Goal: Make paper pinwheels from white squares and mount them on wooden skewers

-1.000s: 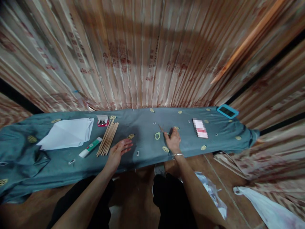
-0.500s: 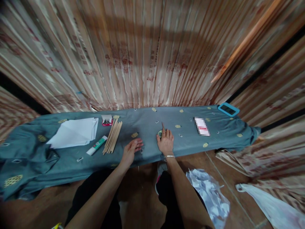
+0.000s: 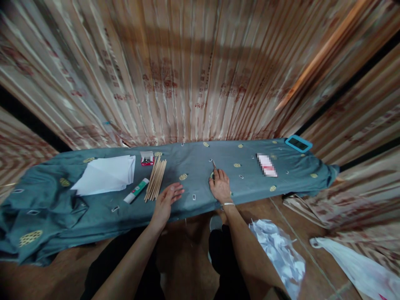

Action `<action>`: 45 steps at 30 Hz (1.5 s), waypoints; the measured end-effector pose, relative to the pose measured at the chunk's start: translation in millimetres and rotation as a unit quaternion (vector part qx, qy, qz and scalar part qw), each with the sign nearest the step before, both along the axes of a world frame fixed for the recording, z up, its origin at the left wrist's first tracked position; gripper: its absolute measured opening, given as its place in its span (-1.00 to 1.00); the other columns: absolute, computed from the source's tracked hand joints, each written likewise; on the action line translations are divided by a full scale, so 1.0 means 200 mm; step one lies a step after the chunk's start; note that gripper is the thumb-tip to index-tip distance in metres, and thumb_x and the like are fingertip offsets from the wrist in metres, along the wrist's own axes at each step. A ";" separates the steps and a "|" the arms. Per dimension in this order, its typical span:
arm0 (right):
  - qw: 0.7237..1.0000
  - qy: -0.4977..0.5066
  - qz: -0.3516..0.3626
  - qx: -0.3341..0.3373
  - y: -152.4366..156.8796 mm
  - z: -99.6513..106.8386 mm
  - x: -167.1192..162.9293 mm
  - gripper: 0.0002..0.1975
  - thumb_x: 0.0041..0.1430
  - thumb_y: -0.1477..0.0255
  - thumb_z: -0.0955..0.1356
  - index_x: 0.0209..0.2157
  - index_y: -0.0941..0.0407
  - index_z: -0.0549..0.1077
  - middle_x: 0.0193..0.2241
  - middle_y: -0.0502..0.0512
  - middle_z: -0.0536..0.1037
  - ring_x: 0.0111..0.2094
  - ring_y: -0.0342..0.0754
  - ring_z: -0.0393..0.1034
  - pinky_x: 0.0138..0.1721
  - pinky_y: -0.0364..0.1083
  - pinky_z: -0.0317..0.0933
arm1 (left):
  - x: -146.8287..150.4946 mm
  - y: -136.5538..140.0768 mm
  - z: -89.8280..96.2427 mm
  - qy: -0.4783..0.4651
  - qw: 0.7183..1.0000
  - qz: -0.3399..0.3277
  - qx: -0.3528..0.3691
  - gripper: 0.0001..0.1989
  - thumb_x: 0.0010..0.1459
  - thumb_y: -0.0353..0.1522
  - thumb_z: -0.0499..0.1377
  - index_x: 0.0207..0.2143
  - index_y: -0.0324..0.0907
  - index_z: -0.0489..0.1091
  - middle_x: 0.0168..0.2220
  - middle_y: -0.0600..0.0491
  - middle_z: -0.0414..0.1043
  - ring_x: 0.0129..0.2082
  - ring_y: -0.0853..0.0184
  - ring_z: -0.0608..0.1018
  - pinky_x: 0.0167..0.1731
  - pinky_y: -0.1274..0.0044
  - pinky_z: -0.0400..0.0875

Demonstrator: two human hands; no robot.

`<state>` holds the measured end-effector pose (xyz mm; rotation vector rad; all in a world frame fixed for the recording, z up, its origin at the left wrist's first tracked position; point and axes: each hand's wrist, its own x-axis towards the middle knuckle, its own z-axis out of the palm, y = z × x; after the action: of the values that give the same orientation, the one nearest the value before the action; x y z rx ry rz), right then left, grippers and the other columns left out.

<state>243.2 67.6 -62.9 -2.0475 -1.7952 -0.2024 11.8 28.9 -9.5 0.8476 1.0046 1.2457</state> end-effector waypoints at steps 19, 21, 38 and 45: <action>0.997 0.054 -0.016 -0.045 0.03 0.09 -0.38 -0.55 0.21 0.34 0.21 0.07 0.26 0.32 0.10 0.37 0.35 0.16 0.18 0.15 0.12 0.13 0.02 | -0.11 0.02 0.09 0.092 0.994 -0.030 0.056 -0.65 -0.02 -0.16 0.23 -0.22 -0.19 0.49 -0.14 -0.09 0.53 -0.06 0.14 0.52 0.01 0.29 0.34; 0.997 0.061 -0.016 -0.043 0.03 0.09 -0.39 -0.56 0.21 0.36 0.19 0.07 0.28 0.31 0.11 0.38 0.33 0.17 0.18 0.12 0.13 0.14 -0.02 | -0.12 0.04 0.10 0.150 0.984 -0.035 0.090 -0.70 0.05 -0.24 0.18 -0.17 -0.17 0.48 -0.09 -0.09 0.51 -0.03 0.15 0.50 0.06 0.26 0.29; 0.996 0.025 0.080 -0.027 0.05 0.10 -0.40 -0.53 0.26 0.29 0.15 0.10 0.24 0.29 0.10 0.38 0.35 0.12 0.18 0.22 0.06 0.17 0.09 | -0.82 0.33 0.01 0.604 0.771 0.155 0.130 -0.61 -0.04 -0.42 0.23 -0.08 -0.20 0.43 0.06 -0.16 0.38 0.20 0.03 0.23 0.17 0.17 0.10; 0.995 0.047 0.092 -0.008 0.07 0.10 -0.40 -0.51 0.25 0.27 0.16 0.14 0.21 0.26 0.11 0.39 0.32 0.12 0.21 0.21 0.05 0.19 0.15 | -0.85 0.31 -0.06 0.659 0.736 0.133 0.081 -0.55 -0.01 -0.45 0.19 0.00 -0.12 0.38 0.15 -0.15 0.30 0.25 0.00 0.17 0.16 0.03 -0.01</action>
<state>163.5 81.3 -43.4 -1.8553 -1.9182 -0.0367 -157.5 90.9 -22.1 1.8699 2.2115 0.8257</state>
